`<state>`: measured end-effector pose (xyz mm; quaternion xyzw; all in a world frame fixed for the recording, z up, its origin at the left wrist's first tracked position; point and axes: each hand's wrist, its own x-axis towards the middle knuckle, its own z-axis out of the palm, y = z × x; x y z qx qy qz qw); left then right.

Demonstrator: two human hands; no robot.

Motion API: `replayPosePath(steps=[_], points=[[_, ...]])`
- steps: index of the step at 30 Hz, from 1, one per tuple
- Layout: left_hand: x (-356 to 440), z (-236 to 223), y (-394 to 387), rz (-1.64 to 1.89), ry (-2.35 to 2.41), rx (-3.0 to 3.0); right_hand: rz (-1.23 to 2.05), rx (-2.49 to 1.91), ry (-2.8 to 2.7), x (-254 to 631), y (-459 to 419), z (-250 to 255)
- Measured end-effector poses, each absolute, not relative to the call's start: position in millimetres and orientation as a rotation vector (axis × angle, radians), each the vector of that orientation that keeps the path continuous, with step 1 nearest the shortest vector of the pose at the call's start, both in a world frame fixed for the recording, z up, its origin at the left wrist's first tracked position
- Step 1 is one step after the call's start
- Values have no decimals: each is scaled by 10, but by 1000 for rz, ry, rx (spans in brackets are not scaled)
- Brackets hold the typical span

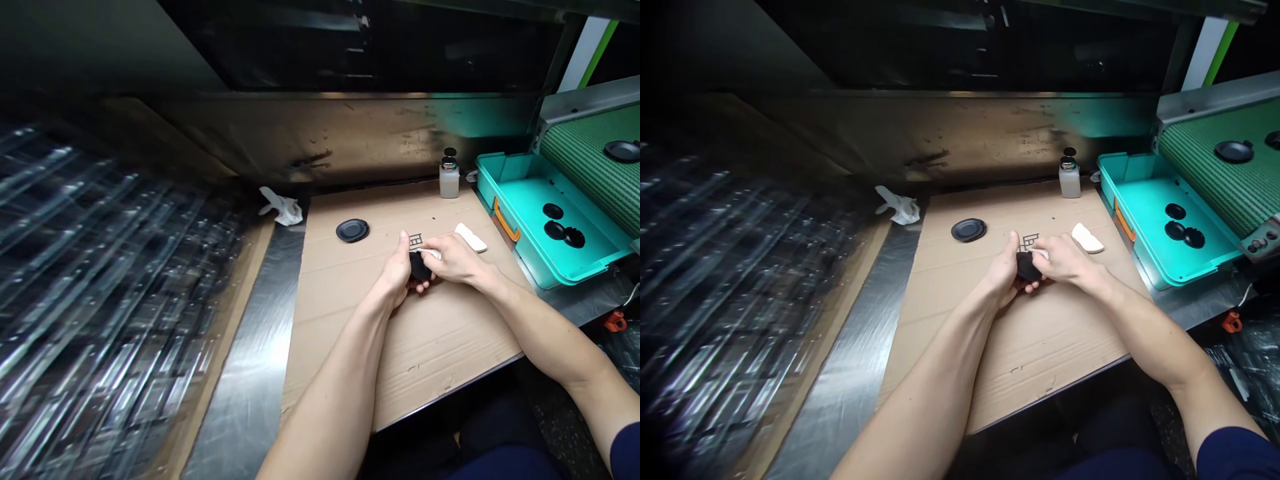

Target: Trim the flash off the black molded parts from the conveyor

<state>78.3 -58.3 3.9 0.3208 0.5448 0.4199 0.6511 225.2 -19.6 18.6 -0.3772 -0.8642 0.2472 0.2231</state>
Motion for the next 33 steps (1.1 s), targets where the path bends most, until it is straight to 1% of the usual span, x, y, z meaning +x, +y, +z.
replayPosePath(steps=[5,10,20,26,29,33], points=[[792,75,-583,978,1226,710,812,-1082,-2212,2256,-193,182],[814,117,-591,975,1255,703,951,-1075,-2188,2251,-215,196],[837,93,-604,980,1297,738,823,-1175,-2106,2237,-183,175],[839,23,-597,988,1312,817,694,-978,-2268,2237,-206,166],[827,-23,-601,993,1297,884,728,-948,-2292,2265,-166,166],[812,-49,-628,935,1302,973,870,-965,-2297,2321,-100,188]])
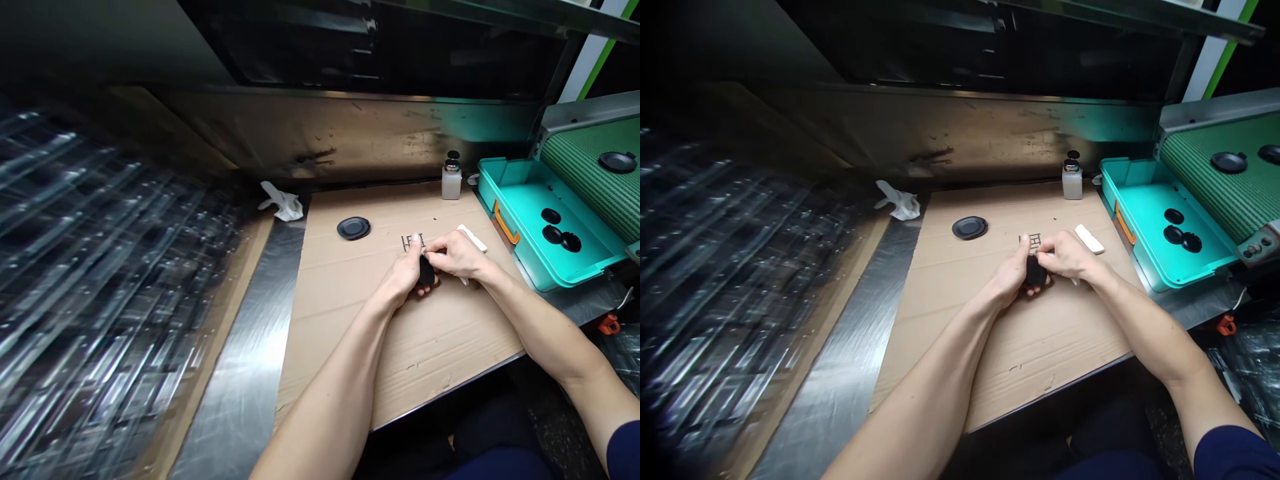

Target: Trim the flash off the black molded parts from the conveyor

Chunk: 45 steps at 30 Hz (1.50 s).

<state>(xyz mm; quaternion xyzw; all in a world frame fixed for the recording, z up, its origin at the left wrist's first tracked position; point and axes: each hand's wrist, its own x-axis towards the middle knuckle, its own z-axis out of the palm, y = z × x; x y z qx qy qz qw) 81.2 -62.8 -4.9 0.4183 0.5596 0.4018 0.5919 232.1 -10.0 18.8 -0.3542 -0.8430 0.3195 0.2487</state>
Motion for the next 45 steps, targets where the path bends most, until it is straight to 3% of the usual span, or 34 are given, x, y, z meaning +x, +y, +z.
replayPosePath(steps=[7,14,20,27,32,36,40,45], points=[[782,1,-649,814,1321,1040,1030,-977,-2336,2360,-27,160],[786,0,-642,813,1328,999,825,-1004,-2407,2355,-33,111],[790,-1,-627,808,1335,958,870,-1021,-2350,2358,-57,110],[818,-15,-622,835,1346,932,597,-1054,-2481,2275,-133,124],[733,131,-537,951,1260,531,432,-1162,-2439,2263,-177,213],[548,238,-490,986,1005,136,472,-1260,-2189,2400,-133,390],[465,219,-487,994,913,43,625,-1347,-2306,2507,-94,493],[462,181,-497,1008,892,70,219,-1709,-2220,2566,-27,431]])
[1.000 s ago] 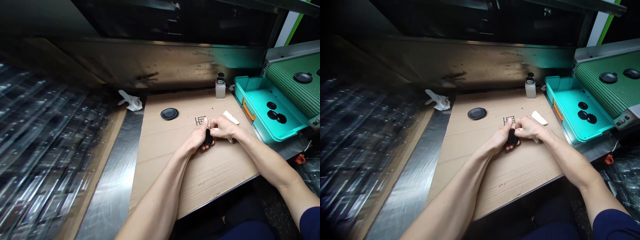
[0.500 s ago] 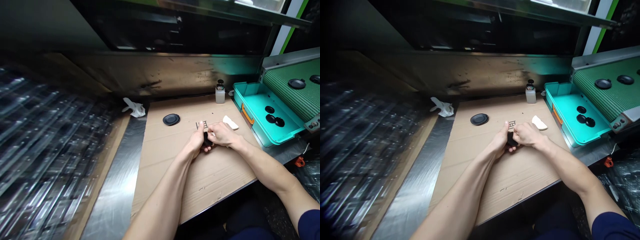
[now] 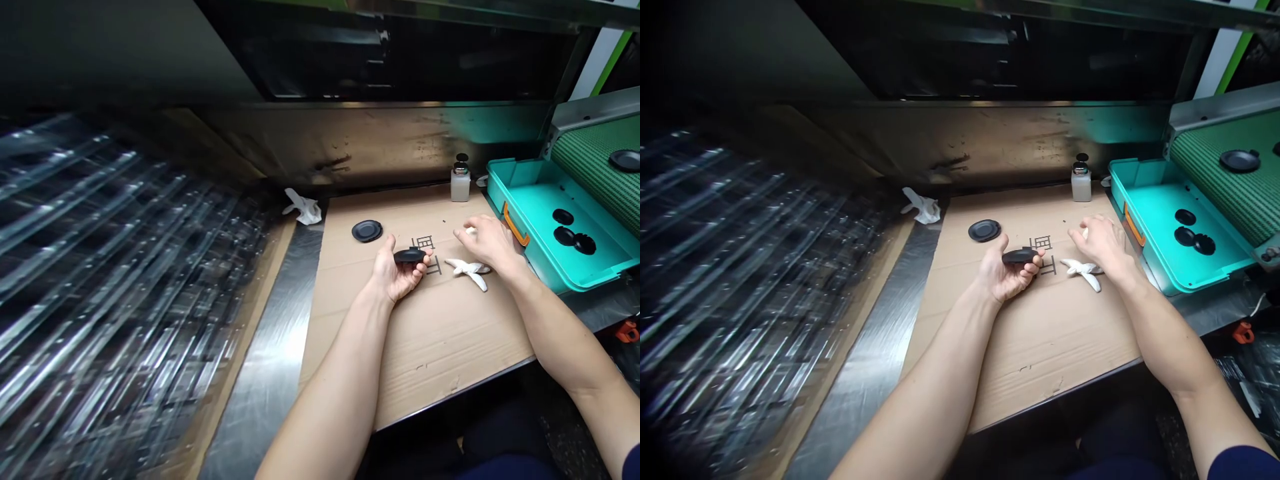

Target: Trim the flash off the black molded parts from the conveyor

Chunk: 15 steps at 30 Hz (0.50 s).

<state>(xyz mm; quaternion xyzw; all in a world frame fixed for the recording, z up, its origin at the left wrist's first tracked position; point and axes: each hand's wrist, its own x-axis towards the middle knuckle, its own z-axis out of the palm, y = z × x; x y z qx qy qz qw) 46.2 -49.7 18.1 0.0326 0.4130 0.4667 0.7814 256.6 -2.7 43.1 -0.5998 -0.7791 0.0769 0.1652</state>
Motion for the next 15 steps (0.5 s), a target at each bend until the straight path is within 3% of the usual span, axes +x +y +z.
replayPosePath(steps=[4,12,15], points=[[484,165,-503,1024,929,137,231,-1812,-2340,2605,47,348],[684,0,-491,1332,1096,329,383,-937,-2443,2204,-214,129],[708,-44,-491,1410,1191,377,384,-894,-2521,2154,-282,116]])
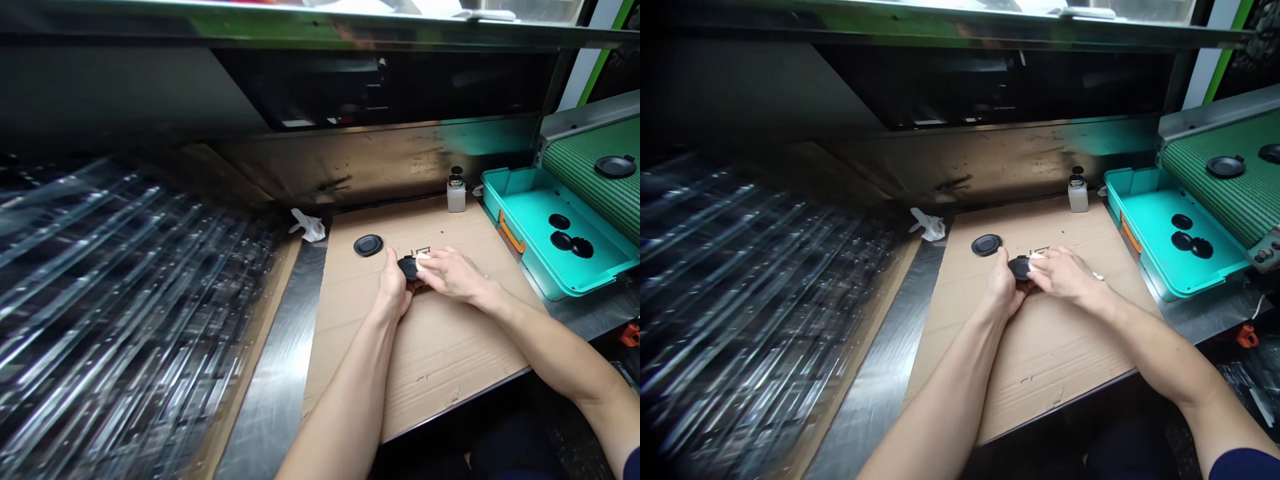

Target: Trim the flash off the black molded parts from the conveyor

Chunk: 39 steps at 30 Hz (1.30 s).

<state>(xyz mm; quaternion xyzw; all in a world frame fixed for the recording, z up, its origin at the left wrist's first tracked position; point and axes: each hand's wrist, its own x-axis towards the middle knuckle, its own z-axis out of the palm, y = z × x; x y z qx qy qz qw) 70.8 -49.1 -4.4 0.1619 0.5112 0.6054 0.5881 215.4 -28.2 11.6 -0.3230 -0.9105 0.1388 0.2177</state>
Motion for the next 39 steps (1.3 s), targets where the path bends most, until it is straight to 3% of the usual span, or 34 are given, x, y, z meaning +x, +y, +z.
replayPosePath(steps=[6,16,24,33,36,39], points=[[689,-118,-481,1445,1260,533,501,-777,-2555,2253,-225,201],[698,-39,-699,1693,1651,1545,84,-1722,-2228,2683,260,-47],[765,-199,-645,1718,1712,1836,72,-1726,-2226,2670,293,-132],[804,-172,-690,1711,1715,1768,64,-1696,-2207,2695,342,-207],[790,-102,-684,1596,1733,1721,67,-1676,-2193,2691,348,-205],[618,25,-702,1252,1875,1662,67,-1684,-2183,2677,342,-160]])
